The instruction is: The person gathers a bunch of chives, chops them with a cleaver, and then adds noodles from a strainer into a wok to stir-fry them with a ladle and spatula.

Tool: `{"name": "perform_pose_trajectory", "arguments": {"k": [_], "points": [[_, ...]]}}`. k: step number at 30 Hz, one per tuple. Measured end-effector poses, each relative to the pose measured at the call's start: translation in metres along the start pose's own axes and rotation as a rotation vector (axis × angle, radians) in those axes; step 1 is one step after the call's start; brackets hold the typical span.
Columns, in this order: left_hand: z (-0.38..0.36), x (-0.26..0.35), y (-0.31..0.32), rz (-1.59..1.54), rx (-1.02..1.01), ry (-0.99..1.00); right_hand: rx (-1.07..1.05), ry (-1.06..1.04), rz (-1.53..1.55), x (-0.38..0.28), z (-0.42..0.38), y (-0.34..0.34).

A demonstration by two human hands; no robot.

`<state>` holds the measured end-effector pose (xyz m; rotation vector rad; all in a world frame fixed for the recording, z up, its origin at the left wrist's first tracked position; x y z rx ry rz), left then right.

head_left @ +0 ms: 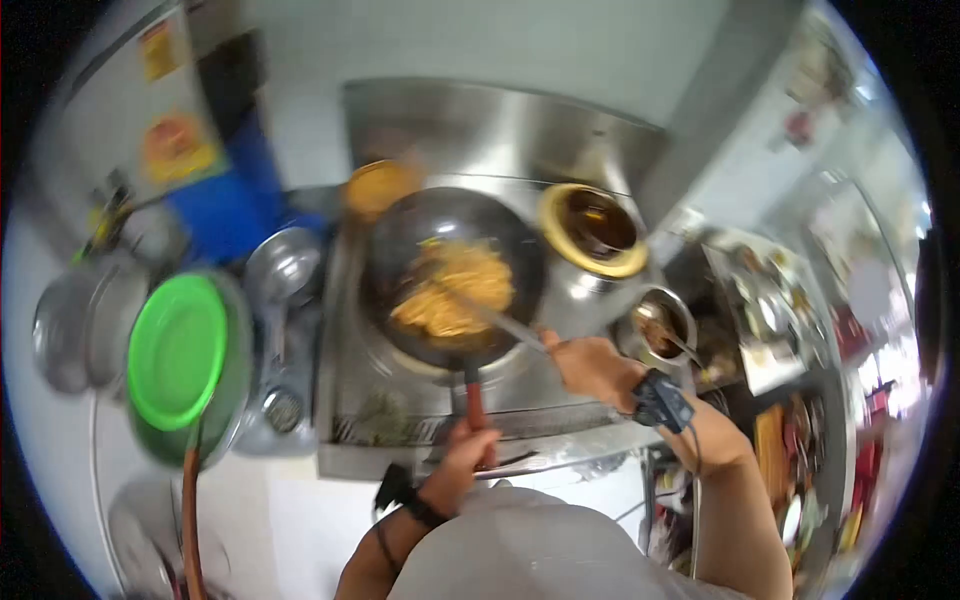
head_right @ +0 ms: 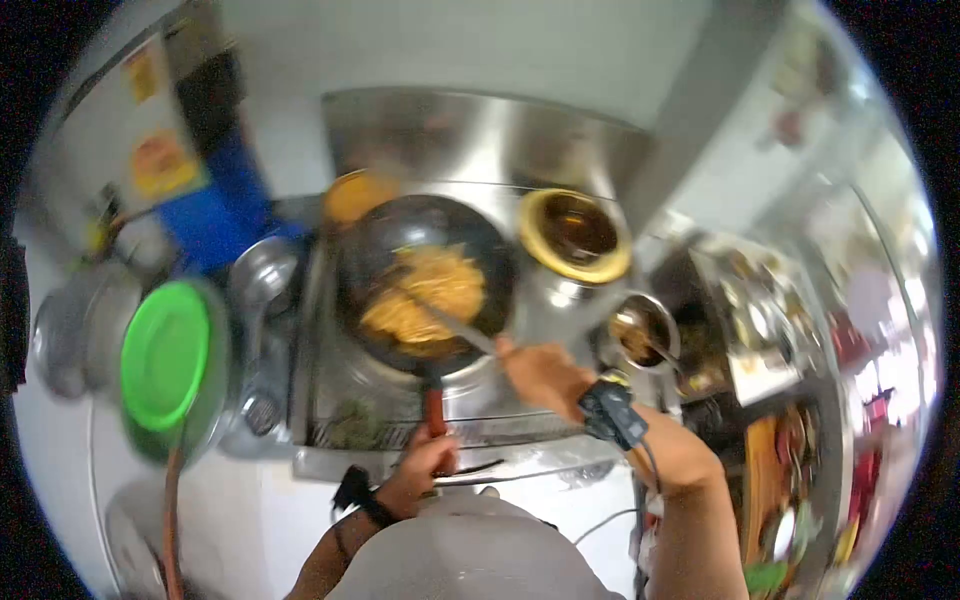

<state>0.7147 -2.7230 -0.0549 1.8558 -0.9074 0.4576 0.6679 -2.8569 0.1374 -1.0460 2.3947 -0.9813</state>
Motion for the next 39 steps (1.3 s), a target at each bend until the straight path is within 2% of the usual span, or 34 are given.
{"name": "perform_pose_trajectory", "arguments": {"k": [1,2,3,4,5,6,8,9,11,12,14,15,16,17,18,19,21,22,23,24,25,26,28,32,34,35,36,37,38,39], "points": [[-0.002,0.0,0.001,-0.043,0.009,-0.008,0.024,0.027,0.053,0.014,-0.014,0.006],[-0.011,0.005,0.004,-0.082,0.013,-0.025,0.046,0.087,0.254,0.034,-0.015,0.016],[-0.012,0.008,0.007,-0.084,-0.022,-0.025,0.133,0.209,0.208,0.056,-0.004,0.034],[-0.011,0.009,0.01,-0.089,-0.046,-0.023,0.237,0.148,0.077,0.042,-0.022,0.023],[-0.003,0.007,0.036,-0.013,-0.144,-0.097,0.175,0.348,0.624,0.073,-0.038,0.044],[-0.011,0.013,0.03,-0.06,-0.084,-0.062,0.096,0.441,1.124,0.07,-0.032,0.068],[-0.014,0.02,0.021,-0.088,-0.024,-0.021,-0.01,0.233,1.181,0.048,-0.001,0.088],[-0.013,0.019,0.021,-0.097,-0.032,-0.022,0.001,0.234,1.197,0.047,0.011,0.102],[-0.013,0.015,0.014,-0.118,-0.021,-0.041,0.191,0.012,0.551,0.022,0.032,0.089],[-0.013,0.013,0.015,-0.106,-0.027,-0.055,0.194,0.021,0.568,0.031,0.035,0.1],[-0.014,0.015,0.016,-0.113,-0.006,-0.044,0.755,-0.199,0.49,0.043,-0.007,0.081],[-0.016,0.015,0.017,-0.106,-0.008,-0.056,0.754,-0.087,0.536,0.07,-0.013,0.088],[-0.018,0.015,0.019,-0.119,0.002,-0.07,0.575,0.04,0.705,0.108,-0.009,0.108],[-0.018,0.015,0.019,-0.134,0.013,-0.081,0.679,0.077,0.669,0.142,-0.032,0.109],[-0.016,0.014,0.019,-0.132,0.012,-0.087,0.9,0.05,0.774,0.173,-0.074,0.101],[-0.016,0.012,0.016,-0.123,0.025,-0.087,0.894,0.262,0.89,0.212,-0.1,0.112],[-0.015,0.011,0.013,-0.115,0.03,-0.084,0.951,0.431,1.124,0.295,-0.141,0.148],[-0.015,0.013,0.014,-0.112,0.03,-0.081,1.045,0.54,1.037,0.334,-0.164,0.16],[-0.018,0.014,0.014,-0.097,0.06,-0.086,1.045,0.523,1.167,0.374,-0.175,0.176],[-0.019,0.013,0.013,-0.087,0.093,-0.086,1.182,0.538,1.164,0.394,-0.199,0.174],[-0.018,0.011,0.007,-0.09,0.127,-0.082,1.171,0.603,1.065,0.446,-0.202,0.193],[-0.017,0.012,0.003,-0.095,0.139,-0.068,1.102,0.796,0.742,0.46,-0.222,0.176],[-0.018,0.006,-0.004,-0.071,0.184,-0.093,1.188,0.778,0.846,0.516,-0.223,0.186],[-0.021,-0.006,-0.038,-0.141,0.34,-0.061,1.148,0.91,0.78,0.602,-0.205,0.181],[-0.009,-0.006,-0.047,0.076,0.118,-0.045,1.137,0.989,0.679,0.631,-0.195,0.177],[-0.005,-0.003,-0.033,0.086,0.127,-0.04,1.12,0.767,1.19,0.645,-0.177,0.19],[-0.012,-0.003,-0.026,0.045,0.274,-0.055,1.115,0.753,1.2,0.658,-0.171,0.19],[-0.022,-0.004,-0.021,-0.001,0.423,-0.068,1.064,0.551,1.429,0.668,-0.146,0.193],[-0.022,-0.002,-0.009,-0.004,0.44,-0.062,0.991,0.339,1.644,0.666,-0.125,0.191],[-0.019,0.004,0.004,0.017,0.38,-0.033,0.91,0.288,1.657,0.659,-0.126,0.182]]}}
Point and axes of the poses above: each hand's wrist, its own z-axis towards the middle knuckle, its own y-axis out of the palm, x = y × z, the point moved 10 cm from there along z, towards the middle knuckle, and after that the axes turned 15 degrees about -x, right-handed, at the moved point
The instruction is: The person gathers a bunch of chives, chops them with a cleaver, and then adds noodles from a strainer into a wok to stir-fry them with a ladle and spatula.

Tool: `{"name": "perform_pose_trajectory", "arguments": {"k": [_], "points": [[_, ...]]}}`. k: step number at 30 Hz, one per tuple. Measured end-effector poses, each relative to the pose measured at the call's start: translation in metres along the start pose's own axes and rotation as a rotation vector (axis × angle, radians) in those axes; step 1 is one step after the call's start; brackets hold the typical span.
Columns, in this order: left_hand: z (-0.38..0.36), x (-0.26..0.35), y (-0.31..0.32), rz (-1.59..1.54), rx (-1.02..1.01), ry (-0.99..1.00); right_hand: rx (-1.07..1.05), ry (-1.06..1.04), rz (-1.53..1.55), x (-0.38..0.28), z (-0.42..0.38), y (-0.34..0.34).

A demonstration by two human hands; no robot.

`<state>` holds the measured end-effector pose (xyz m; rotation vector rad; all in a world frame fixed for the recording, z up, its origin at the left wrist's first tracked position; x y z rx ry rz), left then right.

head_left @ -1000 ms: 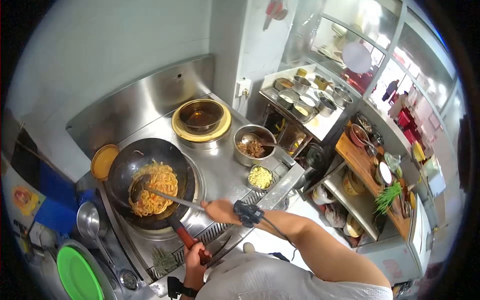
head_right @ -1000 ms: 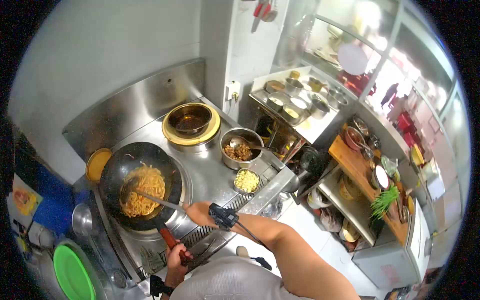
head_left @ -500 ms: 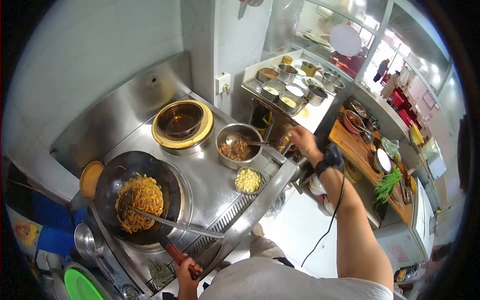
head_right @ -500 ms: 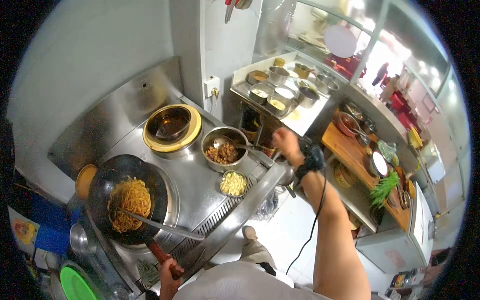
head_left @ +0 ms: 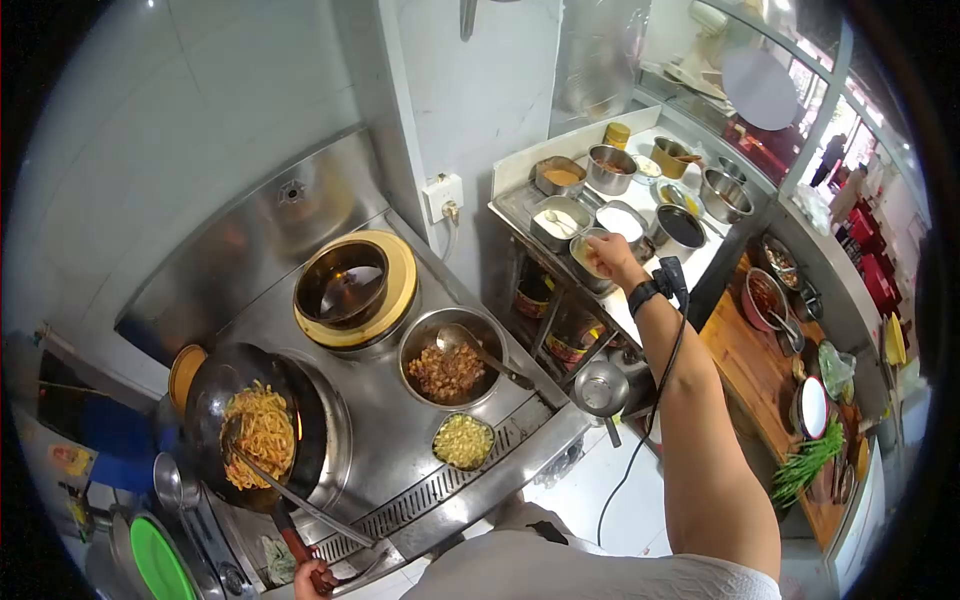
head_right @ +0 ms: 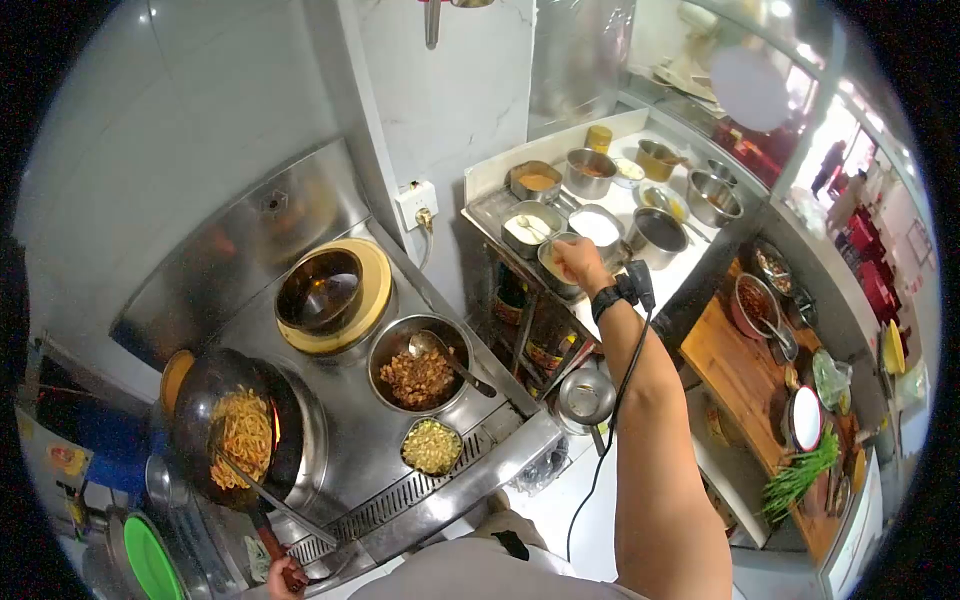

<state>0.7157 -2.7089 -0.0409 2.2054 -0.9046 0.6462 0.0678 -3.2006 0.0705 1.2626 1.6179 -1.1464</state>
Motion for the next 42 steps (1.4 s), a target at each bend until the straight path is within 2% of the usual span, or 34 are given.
{"name": "perform_pose_trajectory", "arguments": {"k": [1,3,4,6,7,9,11,13,17,19,23,25,28,31,34,37,38,39,41,42], "points": [[-0.002,0.006,0.009,0.018,-0.061,0.031,-0.015,0.005,0.002,0.006,0.009,-0.001],[0.009,-0.006,-0.019,-0.024,-0.037,-0.003,0.062,-0.035,-0.375,-0.006,0.02,-0.009],[0.011,-0.007,-0.022,-0.011,-0.077,-0.015,0.057,-0.038,-0.369,-0.005,0.018,-0.008],[0.01,-0.007,-0.013,0.003,-0.119,-0.024,0.392,-0.286,-1.118,-0.071,-0.034,0.002],[0.007,-0.005,-0.009,0.027,-0.083,-0.032,0.394,-0.286,-1.117,-0.078,-0.044,-0.003],[0.0,0.0,0.008,0.057,-0.058,-0.045,0.355,-0.231,-1.046,-0.077,-0.057,-0.024],[-0.011,0.008,0.02,0.094,0.007,0.011,0.484,-0.435,-0.904,-0.072,-0.065,-0.066],[-0.004,0.002,-0.001,0.086,0.026,-0.004,0.478,-0.298,-0.702,-0.045,-0.055,-0.107],[-0.002,-0.002,-0.012,0.081,0.06,-0.041,0.581,-0.42,-0.895,-0.044,-0.059,-0.116],[-0.003,0.001,0.0,0.049,-0.009,-0.011,0.376,-0.209,-0.532,-0.014,-0.039,-0.12],[-0.004,0.001,0.002,0.037,-0.034,0.008,0.357,-0.216,-0.318,-0.004,-0.038,-0.114],[-0.005,0.0,-0.003,0.059,0.001,-0.008,0.262,-0.171,0.05,0.005,-0.044,-0.109],[-0.017,0.009,0.014,0.109,0.051,0.076,0.283,-0.137,0.225,0.009,-0.051,-0.11],[-0.01,0.008,0.004,0.126,0.059,0.069,0.211,-0.136,0.33,0.014,-0.052,-0.113],[-0.001,-0.003,-0.02,0.1,0.096,-0.002,0.264,-0.116,0.268,0.012,-0.059,-0.114],[-0.007,0.0,-0.004,0.118,0.088,-0.077,0.251,-0.092,0.294,0.015,-0.056,-0.109],[-0.005,-0.003,-0.001,0.103,0.024,-0.111,0.248,-0.092,0.29,0.013,-0.055,-0.108],[0.0,-0.006,-0.012,0.098,0.027,-0.111,0.262,-0.114,0.312,0.012,-0.056,-0.108],[0.014,-0.003,-0.017,-0.138,-0.11,0.083,0.269,-0.134,0.332,0.011,-0.056,-0.106],[0.015,-0.007,-0.024,-0.157,-0.08,0.058,0.258,-0.131,0.385,0.014,-0.056,-0.108]]}}
Point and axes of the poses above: each hand's wrist, its own z-axis towards the middle knuckle, its own y-axis out of the palm, x = y × z, the point moved 10 cm from there along z, towards the middle knuckle, and after that the axes turned 15 degrees about -x, right-handed, at the moved point
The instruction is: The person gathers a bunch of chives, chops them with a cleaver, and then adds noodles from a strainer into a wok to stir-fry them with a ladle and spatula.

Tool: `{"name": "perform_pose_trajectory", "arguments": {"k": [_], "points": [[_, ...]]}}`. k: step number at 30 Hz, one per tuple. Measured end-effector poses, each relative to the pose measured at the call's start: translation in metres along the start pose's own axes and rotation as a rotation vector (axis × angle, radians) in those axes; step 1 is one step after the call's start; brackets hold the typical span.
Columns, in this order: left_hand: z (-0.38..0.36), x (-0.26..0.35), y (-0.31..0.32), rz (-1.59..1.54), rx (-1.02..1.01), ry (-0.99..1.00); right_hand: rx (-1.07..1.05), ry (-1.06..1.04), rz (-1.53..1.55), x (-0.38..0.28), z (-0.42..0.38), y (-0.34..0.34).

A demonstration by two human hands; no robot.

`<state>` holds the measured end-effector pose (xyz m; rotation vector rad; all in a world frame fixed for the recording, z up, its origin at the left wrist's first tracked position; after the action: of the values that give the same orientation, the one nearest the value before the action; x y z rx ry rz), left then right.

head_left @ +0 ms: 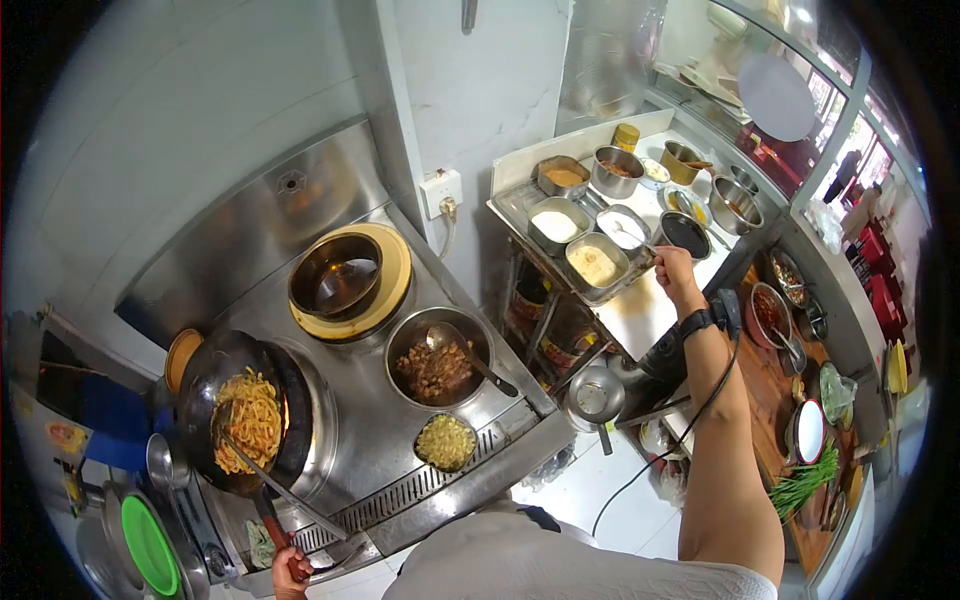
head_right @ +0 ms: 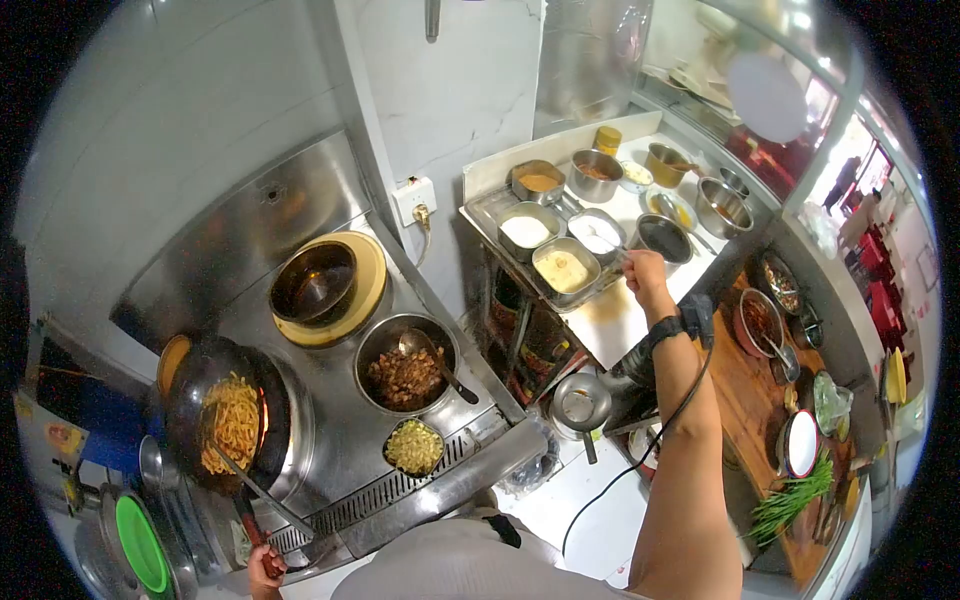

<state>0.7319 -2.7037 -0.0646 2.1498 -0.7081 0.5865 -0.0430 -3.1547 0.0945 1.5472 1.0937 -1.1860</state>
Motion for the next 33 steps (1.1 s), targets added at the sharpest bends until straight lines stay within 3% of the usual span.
{"name": "perform_pose_trajectory", "arguments": {"k": [5,7,9,10,11,12,15,19,23,26,29,33], "points": [[-0.001,0.0,0.007,0.014,-0.037,0.003,-0.061,0.007,0.112,-0.005,-0.006,-0.006],[-0.002,-0.004,-0.016,0.061,0.091,-0.006,-0.122,0.006,0.109,-0.014,-0.015,0.007],[-0.01,0.0,0.009,0.086,0.026,0.076,-0.191,-0.021,-0.035,-0.03,-0.025,0.033],[-0.009,0.005,0.022,0.248,-0.113,0.09,-0.207,-0.003,-0.021,-0.034,-0.031,0.052],[-0.012,0.0,0.043,0.135,-0.174,0.041,-0.268,0.015,0.021,-0.035,-0.037,0.084],[-0.02,0.007,0.054,0.13,-0.107,0.111,-0.301,0.021,-0.086,-0.041,-0.05,0.112],[-0.01,-0.001,0.049,0.054,-0.12,-0.058,-0.562,-0.039,-0.069,-0.044,-0.077,0.225],[-0.001,-0.002,0.049,-0.041,-0.23,-0.024,-0.923,0.116,-0.142,-0.024,-0.154,0.399],[0.008,-0.009,0.044,-0.067,-0.269,0.004,-1.074,0.05,-0.246,-0.004,-0.219,0.536],[-0.004,0.005,0.04,-0.028,-0.169,0.136,-1.133,-0.006,-0.4,0.007,-0.249,0.591],[-0.021,0.008,0.008,-0.097,-0.082,0.293,-1.126,-0.036,-0.353,0.001,-0.268,0.608],[-0.062,-0.002,-0.033,-0.17,-0.034,0.273,-1.157,-0.063,-0.48,0.023,-0.282,0.616]]}}
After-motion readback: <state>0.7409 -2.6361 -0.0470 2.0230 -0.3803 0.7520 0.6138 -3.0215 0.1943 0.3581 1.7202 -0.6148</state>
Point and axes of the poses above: each hand's wrist, its own z-axis towards the middle knuckle, its own y-axis out of the palm, x = y × z, the point moved 10 cm from there along z, towards the middle knuckle, and after that the axes turned 15 degrees about -x, right-handed, at the moved point
